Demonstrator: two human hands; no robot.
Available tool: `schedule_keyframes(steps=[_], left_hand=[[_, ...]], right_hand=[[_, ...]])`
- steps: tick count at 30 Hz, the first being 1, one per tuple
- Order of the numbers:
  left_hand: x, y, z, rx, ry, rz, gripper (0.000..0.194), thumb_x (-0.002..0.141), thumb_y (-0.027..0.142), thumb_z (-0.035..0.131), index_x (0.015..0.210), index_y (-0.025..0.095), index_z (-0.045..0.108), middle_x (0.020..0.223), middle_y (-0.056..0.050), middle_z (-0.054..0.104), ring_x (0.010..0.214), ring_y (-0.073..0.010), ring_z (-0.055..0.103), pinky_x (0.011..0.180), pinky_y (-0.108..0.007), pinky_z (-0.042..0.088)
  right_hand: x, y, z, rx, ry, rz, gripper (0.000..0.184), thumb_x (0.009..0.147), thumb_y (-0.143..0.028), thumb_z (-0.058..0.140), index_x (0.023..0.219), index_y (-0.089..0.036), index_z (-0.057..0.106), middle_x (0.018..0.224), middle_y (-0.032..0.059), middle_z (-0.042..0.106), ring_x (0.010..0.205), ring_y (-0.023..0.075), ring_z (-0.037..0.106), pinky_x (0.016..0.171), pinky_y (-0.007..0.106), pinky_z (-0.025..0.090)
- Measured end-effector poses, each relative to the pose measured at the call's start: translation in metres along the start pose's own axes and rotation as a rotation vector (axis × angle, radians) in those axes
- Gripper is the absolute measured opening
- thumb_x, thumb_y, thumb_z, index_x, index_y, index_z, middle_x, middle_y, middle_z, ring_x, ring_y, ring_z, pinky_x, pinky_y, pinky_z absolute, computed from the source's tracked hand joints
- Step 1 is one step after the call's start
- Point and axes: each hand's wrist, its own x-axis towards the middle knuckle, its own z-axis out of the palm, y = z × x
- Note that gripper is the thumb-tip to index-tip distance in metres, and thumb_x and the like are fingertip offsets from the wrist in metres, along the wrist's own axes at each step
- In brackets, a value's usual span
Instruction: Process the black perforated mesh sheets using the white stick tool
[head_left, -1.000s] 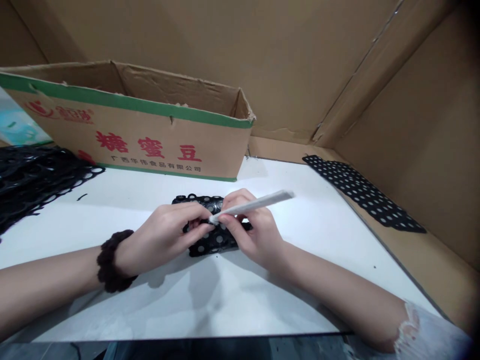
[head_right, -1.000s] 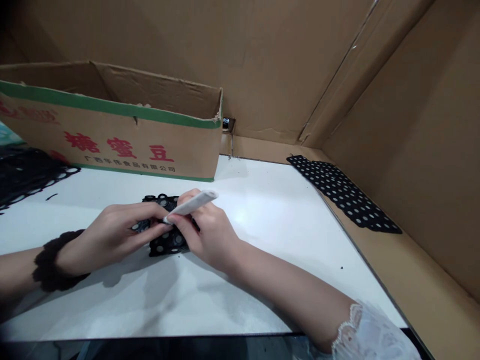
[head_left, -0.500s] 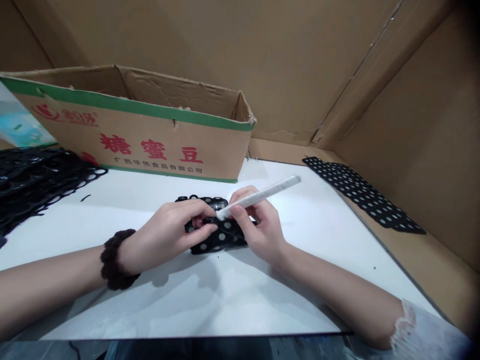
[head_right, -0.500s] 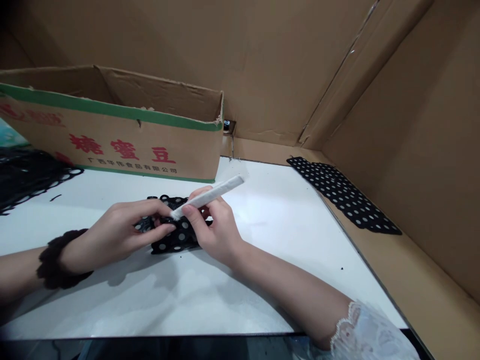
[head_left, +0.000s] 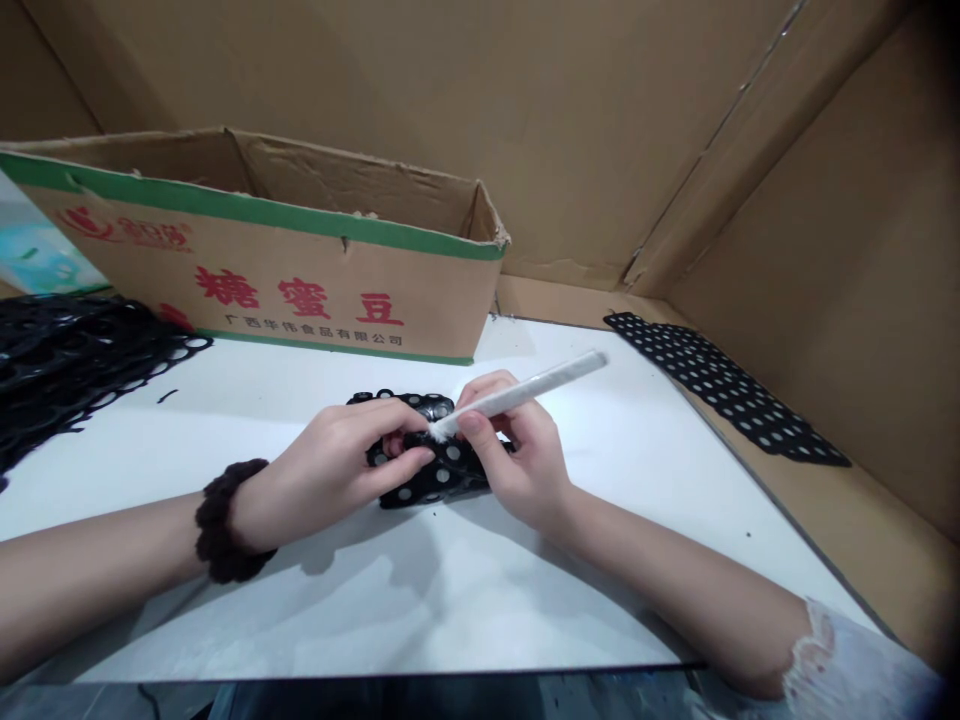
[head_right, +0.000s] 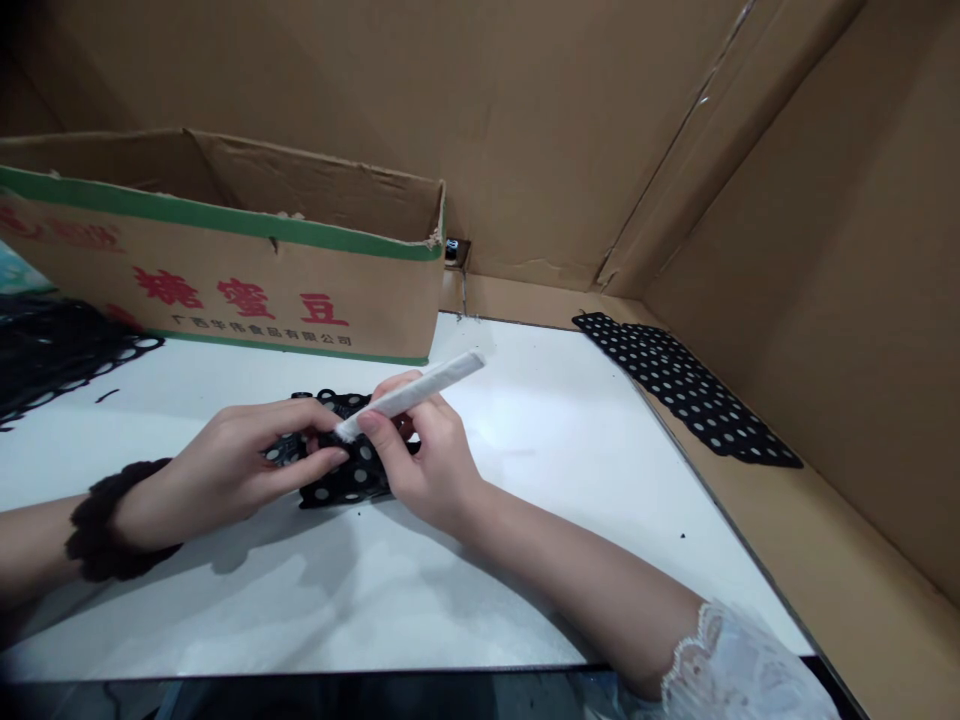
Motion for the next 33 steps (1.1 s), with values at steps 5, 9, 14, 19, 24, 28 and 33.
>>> schedule_keyframes(steps=[5, 9, 14, 19, 24, 28, 33], left_hand=[[-0.0007, -0.0001, 0.0004, 0.01, 0.022, 0.015, 0.012, 0.085, 0.03, 0.056, 0.086, 0.019, 0.06, 0.07, 0.004, 0.061, 0.061, -0.0084, 0.055, 0.056, -0.017, 0.04], [0.0005, 0.0008, -0.0005, 0.012, 0.02, 0.016, 0.013, 0.085, 0.03, 0.056, 0.086, 0.019, 0.06, 0.07, 0.003, 0.061, 0.062, -0.0089, 0.056, 0.056, -0.017, 0.04], [0.0023, 0.001, -0.0001, 0.009, 0.005, 0.008, 0.013, 0.086, 0.031, 0.055, 0.085, 0.019, 0.06, 0.07, 0.003, 0.061, 0.061, -0.0089, 0.055, 0.056, -0.018, 0.04], [0.0024, 0.0, 0.0006, 0.01, -0.003, 0.008, 0.014, 0.086, 0.031, 0.054, 0.086, 0.018, 0.061, 0.071, 0.003, 0.061, 0.062, -0.0092, 0.056, 0.057, -0.018, 0.04], [0.0012, 0.0005, -0.0014, 0.013, -0.002, 0.008, 0.014, 0.086, 0.032, 0.054, 0.086, 0.019, 0.061, 0.071, 0.003, 0.061, 0.062, -0.009, 0.056, 0.057, -0.018, 0.04], [0.0009, 0.0011, -0.0016, 0.017, 0.002, 0.013, 0.013, 0.086, 0.031, 0.054, 0.086, 0.019, 0.06, 0.071, 0.003, 0.061, 0.062, -0.0092, 0.056, 0.057, -0.018, 0.04], [0.0007, 0.0009, -0.0008, 0.019, 0.004, 0.022, 0.013, 0.085, 0.03, 0.055, 0.085, 0.019, 0.06, 0.07, 0.003, 0.06, 0.061, -0.0083, 0.055, 0.057, -0.017, 0.04]], right_hand=[[0.0004, 0.0005, -0.0014, -0.001, 0.003, 0.035, 0.011, 0.089, -0.022, 0.05, 0.08, -0.018, 0.053, 0.083, 0.0045, 0.053, 0.07, 0.0124, 0.054, 0.054, 0.024, 0.047], [0.0005, 0.0014, -0.0025, -0.017, 0.0, -0.006, 0.009, 0.089, -0.02, 0.05, 0.08, -0.017, 0.054, 0.082, 0.0043, 0.054, 0.069, 0.0119, 0.053, 0.054, 0.024, 0.046], [0.001, 0.0007, -0.002, -0.039, -0.011, -0.055, 0.009, 0.088, -0.019, 0.051, 0.079, -0.018, 0.054, 0.08, 0.0044, 0.054, 0.071, 0.0128, 0.053, 0.055, 0.025, 0.047], [0.002, 0.0001, -0.0018, -0.043, -0.018, -0.098, 0.01, 0.088, -0.017, 0.052, 0.078, -0.018, 0.054, 0.079, 0.0044, 0.054, 0.074, 0.0134, 0.054, 0.055, 0.024, 0.047], [0.0014, 0.0006, -0.0013, -0.041, 0.003, -0.088, 0.01, 0.088, -0.018, 0.051, 0.079, -0.018, 0.054, 0.079, 0.0042, 0.055, 0.072, 0.0133, 0.054, 0.054, 0.025, 0.047], [0.0008, 0.0005, -0.0012, -0.042, 0.016, -0.078, 0.01, 0.088, -0.02, 0.051, 0.079, -0.018, 0.054, 0.081, 0.0042, 0.055, 0.072, 0.0131, 0.055, 0.054, 0.025, 0.047], [0.0014, 0.0002, -0.0014, -0.041, -0.001, -0.07, 0.009, 0.088, -0.018, 0.051, 0.08, -0.018, 0.054, 0.08, 0.0043, 0.055, 0.072, 0.0133, 0.054, 0.054, 0.025, 0.046]])
